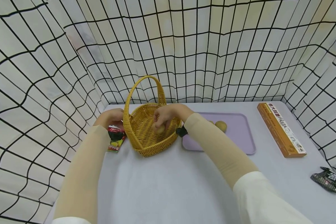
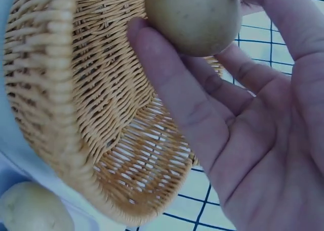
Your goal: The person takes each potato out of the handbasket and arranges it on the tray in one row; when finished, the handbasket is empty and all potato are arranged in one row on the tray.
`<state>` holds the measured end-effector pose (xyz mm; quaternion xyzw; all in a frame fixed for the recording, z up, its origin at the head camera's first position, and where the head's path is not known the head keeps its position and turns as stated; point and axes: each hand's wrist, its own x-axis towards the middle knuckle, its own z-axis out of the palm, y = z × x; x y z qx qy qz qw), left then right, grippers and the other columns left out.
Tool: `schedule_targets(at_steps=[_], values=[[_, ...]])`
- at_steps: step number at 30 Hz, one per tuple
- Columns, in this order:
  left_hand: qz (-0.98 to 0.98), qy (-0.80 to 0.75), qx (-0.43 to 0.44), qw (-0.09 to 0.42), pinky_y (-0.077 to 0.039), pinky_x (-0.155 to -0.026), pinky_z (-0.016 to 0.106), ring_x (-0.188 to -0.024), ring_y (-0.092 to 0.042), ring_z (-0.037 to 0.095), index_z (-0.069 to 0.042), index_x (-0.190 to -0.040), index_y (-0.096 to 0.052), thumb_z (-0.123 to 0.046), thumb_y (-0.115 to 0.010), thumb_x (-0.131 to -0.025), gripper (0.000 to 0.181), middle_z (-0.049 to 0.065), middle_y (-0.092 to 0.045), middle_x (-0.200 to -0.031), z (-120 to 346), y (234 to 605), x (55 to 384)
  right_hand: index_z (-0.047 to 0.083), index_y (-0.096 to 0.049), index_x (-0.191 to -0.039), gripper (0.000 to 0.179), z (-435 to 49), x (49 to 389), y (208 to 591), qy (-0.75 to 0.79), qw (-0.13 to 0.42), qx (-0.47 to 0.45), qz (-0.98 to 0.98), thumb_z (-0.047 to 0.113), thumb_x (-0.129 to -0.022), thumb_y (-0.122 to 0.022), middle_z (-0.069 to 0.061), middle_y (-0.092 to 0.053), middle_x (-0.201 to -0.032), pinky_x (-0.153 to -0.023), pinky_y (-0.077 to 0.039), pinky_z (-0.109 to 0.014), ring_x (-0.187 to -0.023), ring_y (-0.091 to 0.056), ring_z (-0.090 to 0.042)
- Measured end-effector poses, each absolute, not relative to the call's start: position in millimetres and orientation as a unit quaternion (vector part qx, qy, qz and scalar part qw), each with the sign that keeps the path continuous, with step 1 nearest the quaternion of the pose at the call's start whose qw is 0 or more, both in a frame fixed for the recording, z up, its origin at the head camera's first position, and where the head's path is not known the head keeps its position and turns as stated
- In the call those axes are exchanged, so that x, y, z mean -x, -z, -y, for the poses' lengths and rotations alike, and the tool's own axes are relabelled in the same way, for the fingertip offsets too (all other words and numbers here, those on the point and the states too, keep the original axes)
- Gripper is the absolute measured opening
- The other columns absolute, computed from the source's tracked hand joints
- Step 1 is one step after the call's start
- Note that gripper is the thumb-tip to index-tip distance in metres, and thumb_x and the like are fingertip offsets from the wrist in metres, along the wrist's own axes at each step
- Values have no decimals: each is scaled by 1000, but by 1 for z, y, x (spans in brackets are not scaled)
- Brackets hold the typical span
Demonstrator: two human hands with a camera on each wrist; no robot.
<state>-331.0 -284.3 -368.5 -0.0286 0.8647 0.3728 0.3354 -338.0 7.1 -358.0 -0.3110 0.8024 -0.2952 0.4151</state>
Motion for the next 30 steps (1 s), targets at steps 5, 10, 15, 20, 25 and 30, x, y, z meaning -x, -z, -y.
schedule_targets(at_steps=[5, 10, 15, 20, 25, 30], values=[[-863, -377, 29, 336, -65, -78, 32, -69, -70, 12, 11, -141, -49, -17, -52, -107, 44, 17, -64, -117, 285, 369, 330, 11, -65, -135, 43, -22, 337, 354, 329, 359, 320, -813, 13, -92, -68, -12, -60, -130, -98, -60, -47, -103, -66, -22], [-860, -380, 25, 340, -65, -76, 31, -68, -70, 11, 12, -140, -49, -18, -52, -107, 45, 12, -67, -105, 286, 368, 329, 14, -68, -132, 43, -41, 337, 352, 392, 313, 285, -817, 18, -90, -74, -12, -64, -126, -92, -63, -42, -99, -68, -21], [-859, -381, 26, 341, -65, -75, 31, -67, -70, 10, 12, -138, -50, -17, -52, -107, 43, 11, -67, -101, 284, 366, 330, 8, -62, -138, 50, -58, 338, 353, 481, 327, 216, -784, 19, -91, -77, -15, -63, -128, -97, -61, -42, -101, -72, -24], [-860, -379, 24, 341, -65, -77, 32, -67, -70, 11, 12, -138, -50, -18, -52, -107, 44, 12, -67, -103, 284, 365, 329, 3, -53, -146, 55, -71, 336, 354, 569, 357, 142, -727, 11, -95, -73, -19, -64, -131, -100, -59, -42, -107, -73, -29], [-862, -375, 22, 341, -65, -78, 34, -67, -70, 12, 13, -138, -49, -18, -51, -107, 43, 12, -67, -102, 285, 364, 329, 3, -54, -144, 51, -82, 331, 351, 586, 357, 121, -717, 11, -97, -72, -18, -66, -128, -99, -60, -41, -108, -72, -27], [-859, -380, 20, 342, -65, -79, 34, -70, -72, 12, 12, -139, -50, -18, -52, -107, 44, 13, -67, -105, 284, 365, 329, 2, -55, -142, 49, -103, 324, 351, 588, 350, 109, -721, 11, -97, -71, -15, -68, -122, -101, -58, -43, -104, -73, -25]])
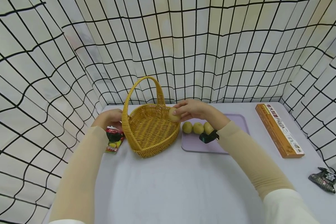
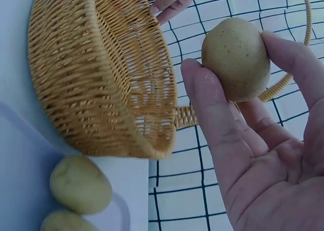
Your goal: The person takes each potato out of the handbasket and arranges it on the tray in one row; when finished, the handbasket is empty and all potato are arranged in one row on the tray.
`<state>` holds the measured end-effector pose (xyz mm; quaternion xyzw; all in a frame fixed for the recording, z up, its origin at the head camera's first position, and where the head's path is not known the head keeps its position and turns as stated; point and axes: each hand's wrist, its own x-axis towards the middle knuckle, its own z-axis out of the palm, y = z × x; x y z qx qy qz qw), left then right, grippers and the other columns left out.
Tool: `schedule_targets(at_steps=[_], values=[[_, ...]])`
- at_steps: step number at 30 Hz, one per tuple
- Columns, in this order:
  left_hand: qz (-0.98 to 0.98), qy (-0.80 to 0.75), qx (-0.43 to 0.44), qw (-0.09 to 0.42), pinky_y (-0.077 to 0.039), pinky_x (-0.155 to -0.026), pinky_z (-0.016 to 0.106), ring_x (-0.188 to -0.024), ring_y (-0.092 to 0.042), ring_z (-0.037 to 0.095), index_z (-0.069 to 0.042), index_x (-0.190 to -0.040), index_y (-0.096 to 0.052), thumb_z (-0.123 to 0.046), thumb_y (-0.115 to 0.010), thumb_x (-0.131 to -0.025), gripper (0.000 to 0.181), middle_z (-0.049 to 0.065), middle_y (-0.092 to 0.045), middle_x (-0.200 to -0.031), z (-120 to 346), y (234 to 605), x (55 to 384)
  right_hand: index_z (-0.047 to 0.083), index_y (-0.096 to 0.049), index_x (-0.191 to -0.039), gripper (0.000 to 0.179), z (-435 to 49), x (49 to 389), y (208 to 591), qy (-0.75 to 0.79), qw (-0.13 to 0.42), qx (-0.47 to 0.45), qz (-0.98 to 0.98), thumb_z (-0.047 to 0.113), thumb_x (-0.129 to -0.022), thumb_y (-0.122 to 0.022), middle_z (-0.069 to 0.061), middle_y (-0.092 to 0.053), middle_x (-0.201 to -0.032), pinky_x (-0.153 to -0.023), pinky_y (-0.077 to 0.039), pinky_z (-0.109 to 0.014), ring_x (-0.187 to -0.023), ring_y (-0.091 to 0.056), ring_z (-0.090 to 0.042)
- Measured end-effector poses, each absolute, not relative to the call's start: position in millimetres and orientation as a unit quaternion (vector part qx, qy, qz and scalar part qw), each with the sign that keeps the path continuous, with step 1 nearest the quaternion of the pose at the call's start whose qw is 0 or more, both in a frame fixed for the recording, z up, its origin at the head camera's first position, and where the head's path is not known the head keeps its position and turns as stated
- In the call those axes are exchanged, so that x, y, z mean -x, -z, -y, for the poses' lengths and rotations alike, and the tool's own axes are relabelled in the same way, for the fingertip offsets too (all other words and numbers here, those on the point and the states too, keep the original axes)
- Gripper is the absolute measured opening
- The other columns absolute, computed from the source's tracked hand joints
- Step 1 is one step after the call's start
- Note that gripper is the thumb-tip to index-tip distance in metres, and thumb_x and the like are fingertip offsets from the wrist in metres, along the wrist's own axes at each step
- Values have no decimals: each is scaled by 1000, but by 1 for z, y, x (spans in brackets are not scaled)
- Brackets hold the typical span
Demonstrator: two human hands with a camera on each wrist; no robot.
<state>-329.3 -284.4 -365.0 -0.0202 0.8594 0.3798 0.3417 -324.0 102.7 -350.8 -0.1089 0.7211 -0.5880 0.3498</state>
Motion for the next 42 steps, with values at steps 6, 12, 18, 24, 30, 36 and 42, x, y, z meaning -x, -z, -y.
schedule_targets(at_steps=[6, 12, 18, 24, 30, 36, 42], values=[[-861, -377, 27, 340, -65, -80, 34, -72, -71, 12, 11, -140, -48, -19, -53, -107, 45, 15, -65, -111, 283, 365, 331, 1, -54, -143, 53, -135, 314, 355, 590, 340, 87, -728, 10, -95, -74, -15, -69, -116, -105, -55, -46, -98, -74, -23], [-860, -375, 20, 345, -65, -83, 37, -72, -73, 14, 12, -140, -49, -16, -52, -106, 44, 16, -67, -113, 280, 362, 334, -1, -50, -145, 54, -171, 304, 364, 584, 322, 75, -741, 12, -97, -72, -12, -68, -112, -101, -58, -42, -94, -73, -19], [-860, -375, 32, 344, -64, -87, 40, -75, -74, 17, 11, -140, -49, -17, -55, -105, 45, 15, -67, -106, 278, 363, 335, -3, -48, -147, 57, -205, 294, 370, 556, 304, 71, -770, 16, -99, -70, -16, -61, -126, -105, -56, -42, -100, -70, -16], [-862, -373, 30, 343, -64, -86, 39, -73, -74, 16, 11, -139, -51, -18, -56, -105, 45, 16, -69, -108, 280, 365, 336, -3, -44, -150, 64, -234, 284, 374, 534, 289, 60, -792, 24, -98, -72, -15, -60, -128, -101, -58, -37, -99, -69, -12], [-861, -373, 26, 345, -65, -83, 37, -72, -73, 14, 11, -139, -51, -18, -55, -105, 45, 20, -65, -121, 283, 367, 334, -4, -41, -151, 70, -263, 278, 384, 519, 285, 42, -805, 29, -98, -73, -17, -58, -131, -100, -59, -37, -100, -68, -12], [-860, -377, 24, 344, -64, -87, 41, -73, -74, 16, 11, -139, -51, -18, -55, -105, 45, 20, -66, -120, 285, 368, 335, -4, -39, -151, 71, -285, 275, 392, 504, 283, 26, -816, 32, -100, -70, -18, -56, -131, -101, -59, -39, -102, -69, -15], [-858, -383, 35, 340, -64, -87, 41, -75, -74, 18, 11, -139, -48, -20, -56, -105, 46, 19, -64, -115, 287, 370, 334, -6, -39, -150, 72, -297, 279, 404, 476, 270, 8, -837, 33, -99, -71, -16, -56, -126, -93, -62, -34, -96, -67, -16]])
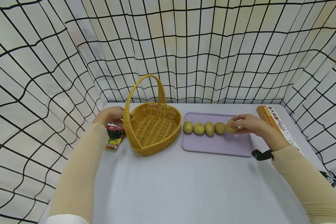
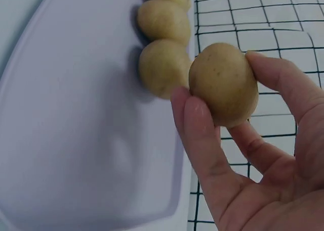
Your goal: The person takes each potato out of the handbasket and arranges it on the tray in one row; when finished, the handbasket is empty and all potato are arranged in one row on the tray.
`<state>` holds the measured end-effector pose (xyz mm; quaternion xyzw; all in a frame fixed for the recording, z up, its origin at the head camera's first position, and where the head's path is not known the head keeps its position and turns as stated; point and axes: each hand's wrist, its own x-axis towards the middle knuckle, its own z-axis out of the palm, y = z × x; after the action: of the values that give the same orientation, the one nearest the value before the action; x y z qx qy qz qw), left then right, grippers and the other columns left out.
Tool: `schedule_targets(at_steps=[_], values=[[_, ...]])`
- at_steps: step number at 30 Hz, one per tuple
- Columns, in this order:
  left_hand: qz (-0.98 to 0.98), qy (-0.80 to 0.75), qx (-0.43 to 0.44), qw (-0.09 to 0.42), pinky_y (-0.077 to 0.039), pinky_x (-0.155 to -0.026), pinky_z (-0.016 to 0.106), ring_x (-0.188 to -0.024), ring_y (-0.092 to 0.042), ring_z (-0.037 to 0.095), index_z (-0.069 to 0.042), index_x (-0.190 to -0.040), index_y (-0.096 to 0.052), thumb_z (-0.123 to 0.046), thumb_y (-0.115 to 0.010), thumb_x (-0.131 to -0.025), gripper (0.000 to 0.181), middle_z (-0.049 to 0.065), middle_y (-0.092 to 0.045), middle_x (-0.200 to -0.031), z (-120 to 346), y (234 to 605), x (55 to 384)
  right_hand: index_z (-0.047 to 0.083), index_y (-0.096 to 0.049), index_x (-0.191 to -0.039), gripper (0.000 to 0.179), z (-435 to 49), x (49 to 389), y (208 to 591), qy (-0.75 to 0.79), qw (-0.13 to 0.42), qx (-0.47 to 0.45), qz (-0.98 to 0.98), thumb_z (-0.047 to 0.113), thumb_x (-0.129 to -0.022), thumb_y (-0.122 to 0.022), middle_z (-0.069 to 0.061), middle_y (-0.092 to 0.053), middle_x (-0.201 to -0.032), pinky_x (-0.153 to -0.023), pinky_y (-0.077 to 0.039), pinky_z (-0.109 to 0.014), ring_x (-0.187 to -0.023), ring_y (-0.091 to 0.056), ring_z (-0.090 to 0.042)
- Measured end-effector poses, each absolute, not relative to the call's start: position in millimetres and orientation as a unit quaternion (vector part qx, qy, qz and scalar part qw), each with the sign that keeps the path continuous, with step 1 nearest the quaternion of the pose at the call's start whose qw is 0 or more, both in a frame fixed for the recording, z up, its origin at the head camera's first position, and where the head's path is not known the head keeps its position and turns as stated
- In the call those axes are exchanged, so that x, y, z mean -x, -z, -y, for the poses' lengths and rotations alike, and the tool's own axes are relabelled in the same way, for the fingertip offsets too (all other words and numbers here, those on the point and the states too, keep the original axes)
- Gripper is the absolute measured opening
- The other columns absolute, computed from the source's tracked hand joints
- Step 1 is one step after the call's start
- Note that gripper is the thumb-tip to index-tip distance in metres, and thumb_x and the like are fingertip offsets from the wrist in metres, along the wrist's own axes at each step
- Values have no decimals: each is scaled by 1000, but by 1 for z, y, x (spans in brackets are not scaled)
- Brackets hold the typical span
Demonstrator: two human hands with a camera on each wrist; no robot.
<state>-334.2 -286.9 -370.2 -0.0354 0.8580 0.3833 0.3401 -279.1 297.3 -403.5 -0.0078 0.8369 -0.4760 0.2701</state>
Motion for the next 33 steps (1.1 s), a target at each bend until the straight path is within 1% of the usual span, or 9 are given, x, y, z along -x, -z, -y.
schedule_targets(at_steps=[3, 6, 8, 13, 16, 21, 27, 31, 33], values=[[-854, -389, 28, 346, -64, -85, 39, -75, -74, 17, 12, -141, -48, -17, -55, -106, 46, 18, -65, -115, 286, 370, 333, -6, -45, -144, 66, -302, 282, 411, 451, 259, -9, -854, 32, -98, -72, -18, -55, -125, -85, -63, -27, -95, -63, -16], [-854, -387, 19, 348, -65, -82, 36, -73, -73, 15, 13, -140, -49, -16, -54, -106, 45, 17, -66, -114, 286, 369, 332, -6, -49, -138, 59, -305, 285, 418, 432, 253, -19, -865, 31, -98, -72, -19, -54, -125, -81, -62, -24, -95, -61, -17], [-855, -385, 18, 346, -65, -82, 36, -72, -73, 15, 12, -139, -51, -16, -53, -106, 44, 15, -67, -111, 285, 368, 331, -6, -50, -137, 58, -306, 286, 423, 423, 251, -21, -871, 31, -98, -71, -20, -54, -126, -82, -61, -24, -95, -61, -16], [-859, -381, 11, 341, -65, -83, 37, -71, -72, 14, 12, -137, -53, -16, -54, -106, 42, 14, -67, -106, 284, 368, 329, -7, -49, -140, 65, -307, 286, 431, 408, 252, -24, -877, 35, -97, -72, -24, -54, -131, -86, -60, -27, -96, -65, -16], [-861, -378, 9, 339, -65, -82, 36, -71, -72, 13, 11, -138, -53, -16, -53, -106, 42, 14, -67, -107, 284, 369, 330, -9, -48, -142, 68, -307, 287, 434, 411, 256, -25, -875, 35, -97, -73, -25, -54, -134, -91, -60, -29, -101, -65, -18], [-864, -378, -3, 333, -65, -82, 36, -76, -73, 14, 12, -137, -53, -19, -52, -107, 43, 14, -68, -108, 288, 374, 331, -9, -48, -143, 68, -308, 290, 437, 418, 259, -29, -870, 35, -98, -72, -25, -55, -134, -92, -61, -31, -103, -66, -20], [-861, -389, -13, 327, -65, -85, 37, -76, -72, 14, 12, -138, -52, -15, -47, -107, 42, 19, -66, -120, 292, 377, 332, -11, -46, -143, 65, -311, 290, 436, 412, 262, -17, -873, 36, -102, -64, -24, -58, -132, -97, -60, -36, -106, -66, -20], [-852, -393, -23, 345, -65, -83, 33, -77, -72, 13, 12, -143, -48, -12, -44, -107, 44, 19, -67, -122, 295, 375, 333, -12, -47, -141, 59, -312, 292, 432, 401, 254, -1, -880, 32, -104, -56, -26, -59, -130, -96, -61, -39, -107, -67, -24], [-850, -388, -28, 354, -64, -85, 34, -80, -73, 14, 12, -145, -47, -14, -44, -108, 46, 20, -66, -125, 296, 373, 332, -12, -48, -140, 58, -313, 295, 429, 390, 250, 0, -886, 33, -104, -55, -27, -60, -129, -94, -61, -38, -106, -67, -26]])
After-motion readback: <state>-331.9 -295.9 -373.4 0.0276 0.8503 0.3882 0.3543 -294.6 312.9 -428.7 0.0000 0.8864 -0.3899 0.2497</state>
